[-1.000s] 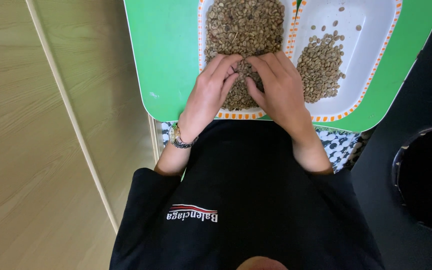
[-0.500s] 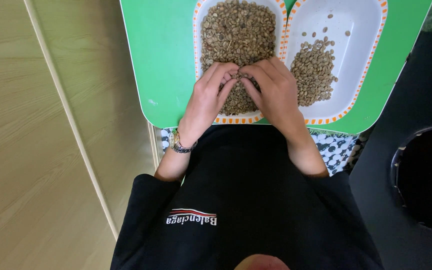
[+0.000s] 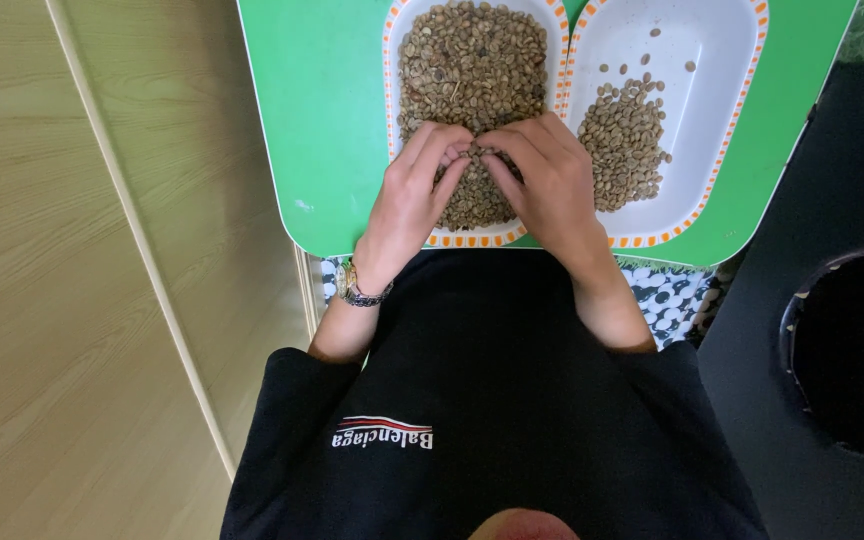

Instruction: The person sorts green coffee beans by hand, picking out unwanted items and transferring them between two white trays placed on a green cutting board. The person uses both hands to sift through the beans and separate them.

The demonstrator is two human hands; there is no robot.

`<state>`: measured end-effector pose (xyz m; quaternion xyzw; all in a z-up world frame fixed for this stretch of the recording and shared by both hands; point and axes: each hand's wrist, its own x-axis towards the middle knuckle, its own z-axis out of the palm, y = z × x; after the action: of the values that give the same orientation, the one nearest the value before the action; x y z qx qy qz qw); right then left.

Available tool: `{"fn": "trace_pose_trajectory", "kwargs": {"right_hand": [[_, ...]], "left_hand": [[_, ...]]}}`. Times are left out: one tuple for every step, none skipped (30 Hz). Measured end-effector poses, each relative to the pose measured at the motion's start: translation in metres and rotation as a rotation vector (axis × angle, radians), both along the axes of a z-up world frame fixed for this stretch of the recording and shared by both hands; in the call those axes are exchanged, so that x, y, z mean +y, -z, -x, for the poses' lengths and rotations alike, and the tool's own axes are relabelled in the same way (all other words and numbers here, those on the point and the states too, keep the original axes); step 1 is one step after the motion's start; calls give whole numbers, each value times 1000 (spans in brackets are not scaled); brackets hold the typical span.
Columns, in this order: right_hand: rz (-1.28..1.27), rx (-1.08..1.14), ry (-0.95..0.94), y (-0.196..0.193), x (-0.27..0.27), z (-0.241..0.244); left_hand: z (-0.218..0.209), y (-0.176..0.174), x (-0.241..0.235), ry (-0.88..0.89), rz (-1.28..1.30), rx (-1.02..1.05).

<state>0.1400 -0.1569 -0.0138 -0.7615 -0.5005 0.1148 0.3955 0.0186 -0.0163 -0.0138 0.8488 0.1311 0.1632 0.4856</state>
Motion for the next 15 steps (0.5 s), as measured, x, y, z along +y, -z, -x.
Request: {"fn": "trace_pose_trajectory", "kwargs": {"right_hand": [[0,0,-1,0,0,0],[3,-4,5,0,-1,-1],[5,-8,12,0,-1,-1],[5,-7,13,0,-2,-1],[12,-12,10,0,-2,-1],[18,-17,7,-1,-3,-1],[18,-16,8,1,-4,-1],[16,-13,6,3,-5,-1],[13,-10,4,5,-5,-1],[13,-9,3,5,-5,-1],[12,-9,-1,4,-5,-1],[10,-9,-3,4,-5,-1],[10,-9,-4,3,-5,-1],[11,-6,-5,2,-6,-1],[11,-3,-5,2,-6,-2]], "left_hand": [[0,-2,0,-1,0,0],[-1,-4,1,2,-2,2],[-1,-5,1,5,-4,4],[-1,-4,1,6,-4,5],[-1,-3,2,6,-9,9],[-1,-3,2,7,-14,13],[-1,-3,2,8,-14,14],[0,-3,2,7,-22,0],[0,-4,2,7,-31,-14],[0,-3,3,5,-30,-13],[0,-3,3,4,-49,-17],[-1,-2,4,4,-68,-23],[-1,-2,4,3,-68,-22],[-1,-3,5,6,-104,-13],[-2,-3,5,10,-140,-4]]}}
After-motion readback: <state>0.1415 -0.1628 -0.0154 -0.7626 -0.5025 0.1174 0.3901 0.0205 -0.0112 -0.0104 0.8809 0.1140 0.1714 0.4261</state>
